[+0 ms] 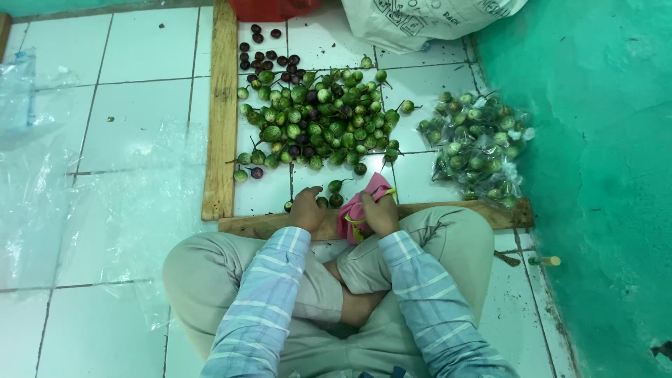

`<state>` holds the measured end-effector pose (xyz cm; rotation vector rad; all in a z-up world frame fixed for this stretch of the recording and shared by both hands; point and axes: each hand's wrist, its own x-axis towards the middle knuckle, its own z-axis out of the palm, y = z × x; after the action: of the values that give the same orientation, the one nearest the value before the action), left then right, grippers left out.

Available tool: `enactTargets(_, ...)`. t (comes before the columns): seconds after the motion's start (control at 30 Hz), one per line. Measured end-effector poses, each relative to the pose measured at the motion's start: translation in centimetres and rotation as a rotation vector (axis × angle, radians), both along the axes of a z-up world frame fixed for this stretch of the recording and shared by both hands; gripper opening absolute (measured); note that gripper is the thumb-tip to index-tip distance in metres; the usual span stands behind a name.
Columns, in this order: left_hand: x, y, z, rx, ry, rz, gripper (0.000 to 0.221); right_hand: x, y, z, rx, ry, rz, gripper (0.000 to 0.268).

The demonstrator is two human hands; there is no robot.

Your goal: Cleaning small green vegetables with a cloth and placing them into plastic bags

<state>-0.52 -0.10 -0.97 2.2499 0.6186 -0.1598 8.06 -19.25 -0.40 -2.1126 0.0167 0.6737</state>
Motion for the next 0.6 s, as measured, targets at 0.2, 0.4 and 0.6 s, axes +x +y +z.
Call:
enactTargets(0.2, -0.4, 0.0, -0.4, 0.049, 0.012, -0.011, 0.042, -1.0, 1.2, -2.4, -0.377, -0.206, 0.239, 0.051)
enactTargets(0.4, -1.2, 0.2, -0.6, 0.103, -0.004, -0.014, 0.040, -2.2, 2.1, 0.0, -0.566, -0.204, 0.326, 0.033)
enactTargets(0.6, -2.0, 1.3, -0.2, 0.069, 0.031, -0.018, 0.041, -3.3, 2.0, 2.0, -0.585, -0.442, 0.293, 0.092)
